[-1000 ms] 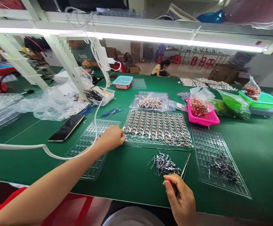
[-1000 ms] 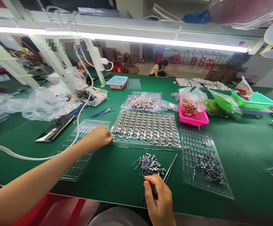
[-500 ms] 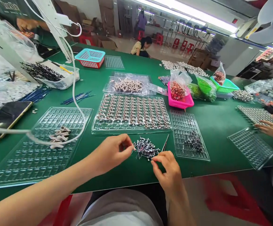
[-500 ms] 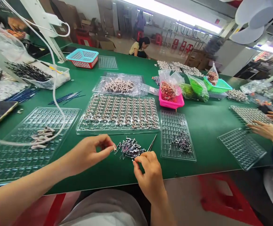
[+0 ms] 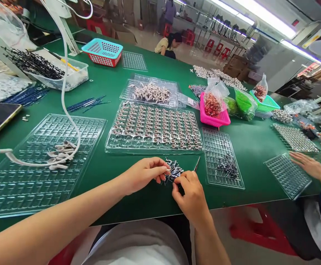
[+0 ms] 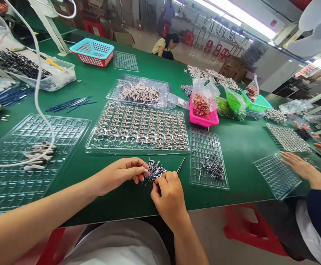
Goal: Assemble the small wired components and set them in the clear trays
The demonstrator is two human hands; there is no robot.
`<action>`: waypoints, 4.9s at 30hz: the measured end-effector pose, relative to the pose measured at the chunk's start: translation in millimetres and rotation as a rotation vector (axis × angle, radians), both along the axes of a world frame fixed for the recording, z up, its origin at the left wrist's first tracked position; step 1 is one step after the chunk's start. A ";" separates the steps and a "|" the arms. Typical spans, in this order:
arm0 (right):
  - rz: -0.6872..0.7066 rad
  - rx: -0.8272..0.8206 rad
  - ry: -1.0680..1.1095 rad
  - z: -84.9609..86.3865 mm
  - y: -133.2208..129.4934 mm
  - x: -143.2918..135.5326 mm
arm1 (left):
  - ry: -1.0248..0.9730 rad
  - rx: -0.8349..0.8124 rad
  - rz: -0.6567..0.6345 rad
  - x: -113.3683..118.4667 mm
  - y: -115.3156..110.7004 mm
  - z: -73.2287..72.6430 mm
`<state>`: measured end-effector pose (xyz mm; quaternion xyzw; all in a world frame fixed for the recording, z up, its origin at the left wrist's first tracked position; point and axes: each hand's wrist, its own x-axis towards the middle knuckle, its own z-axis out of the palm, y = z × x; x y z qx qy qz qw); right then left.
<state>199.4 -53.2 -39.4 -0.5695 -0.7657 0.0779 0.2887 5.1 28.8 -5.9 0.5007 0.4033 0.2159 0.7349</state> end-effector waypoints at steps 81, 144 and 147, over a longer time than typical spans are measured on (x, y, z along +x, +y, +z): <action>-0.128 -0.130 0.605 -6.1 -20.9 -9.5 | 0.210 0.839 -0.037 4.1 -28.1 1.2; -0.383 0.052 0.796 -26.7 -26.8 -7.8 | -0.089 -0.022 -0.084 1.2 -18.6 5.8; -0.372 0.072 0.768 -26.7 -28.0 -8.9 | -0.101 -0.008 -0.080 3.2 -19.0 5.1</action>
